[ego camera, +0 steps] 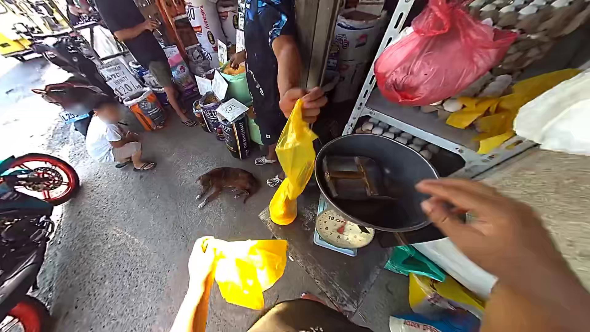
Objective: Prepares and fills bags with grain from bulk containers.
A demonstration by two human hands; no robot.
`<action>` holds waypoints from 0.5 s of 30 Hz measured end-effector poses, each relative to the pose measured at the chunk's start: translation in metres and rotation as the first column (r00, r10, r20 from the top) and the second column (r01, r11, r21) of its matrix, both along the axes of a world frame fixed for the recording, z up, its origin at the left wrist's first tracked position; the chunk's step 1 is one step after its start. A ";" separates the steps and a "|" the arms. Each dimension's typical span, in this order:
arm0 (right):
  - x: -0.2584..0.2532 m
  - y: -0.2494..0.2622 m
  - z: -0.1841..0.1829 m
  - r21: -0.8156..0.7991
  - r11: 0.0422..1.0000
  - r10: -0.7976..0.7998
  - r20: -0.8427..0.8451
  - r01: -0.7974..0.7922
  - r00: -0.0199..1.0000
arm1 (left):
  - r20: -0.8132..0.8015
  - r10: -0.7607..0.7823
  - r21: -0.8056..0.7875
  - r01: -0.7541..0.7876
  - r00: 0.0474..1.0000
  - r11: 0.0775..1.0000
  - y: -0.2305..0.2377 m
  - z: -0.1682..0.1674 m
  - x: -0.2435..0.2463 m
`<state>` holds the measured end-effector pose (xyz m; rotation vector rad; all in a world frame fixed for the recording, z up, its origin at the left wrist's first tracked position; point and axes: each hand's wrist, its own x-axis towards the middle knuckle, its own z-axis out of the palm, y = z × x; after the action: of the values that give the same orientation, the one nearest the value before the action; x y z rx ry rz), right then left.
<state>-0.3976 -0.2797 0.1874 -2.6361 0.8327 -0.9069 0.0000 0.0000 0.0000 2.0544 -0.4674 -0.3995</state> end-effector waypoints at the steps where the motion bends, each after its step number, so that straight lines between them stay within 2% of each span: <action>1: 0.020 0.033 -0.010 0.125 0.958 0.247 0.107 -0.260 0.963 | 0.039 -0.070 -0.037 0.071 0.997 0.997 -0.007 0.009 -0.004; 2: 0.049 0.063 -0.024 0.244 0.831 0.465 0.191 -0.500 0.865 | 0.095 -0.148 -0.058 0.154 0.984 0.986 -0.012 0.016 -0.009; 3: 0.084 0.091 -0.042 0.319 0.701 0.600 0.222 -0.638 0.769 | 0.156 -0.238 -0.065 0.250 0.959 0.966 -0.016 0.021 -0.014; 4: 0.119 0.118 -0.061 0.362 0.645 0.656 0.191 -0.674 0.730 | 0.211 -0.331 -0.058 0.350 0.920 0.935 -0.018 0.026 -0.020; 5: 0.151 0.141 -0.078 0.395 0.677 0.644 0.087 -0.620 0.760 | 0.268 -0.408 -0.049 0.436 0.872 0.899 -0.018 0.031 -0.027; 6: 0.179 0.159 -0.089 0.441 0.753 0.581 -0.097 -0.488 0.808 | 0.318 -0.453 -0.048 0.491 0.833 0.870 -0.017 0.034 -0.033; 7: 0.203 0.171 -0.098 0.482 0.817 0.497 -0.308 -0.317 0.811 | 0.367 -0.471 -0.060 0.526 0.802 0.848 -0.014 0.034 -0.037; 8: 0.222 0.176 -0.109 0.503 0.847 0.420 -0.435 -0.172 0.797 | 0.409 -0.482 -0.068 0.552 0.775 0.831 -0.009 0.034 -0.038; 10: 0.241 0.175 -0.139 0.572 0.820 0.305 -0.461 0.017 0.833 | 0.450 -0.513 -0.027 0.586 0.731 0.810 0.003 0.030 -0.034; 12: 0.250 0.165 -0.159 0.590 0.800 0.247 -0.495 0.113 0.833 | 0.413 -0.595 0.098 0.616 0.689 0.782 0.008 0.025 -0.026; 15: 0.262 0.149 -0.181 0.530 0.817 0.160 -0.587 0.227 0.793 | 0.195 -0.750 0.423 0.635 0.632 0.646 0.010 0.005 -0.006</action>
<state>-0.1359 -0.1306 0.0063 -2.3264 1.0796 0.2536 -0.0063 0.0095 0.0054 2.1864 -1.5644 -0.5928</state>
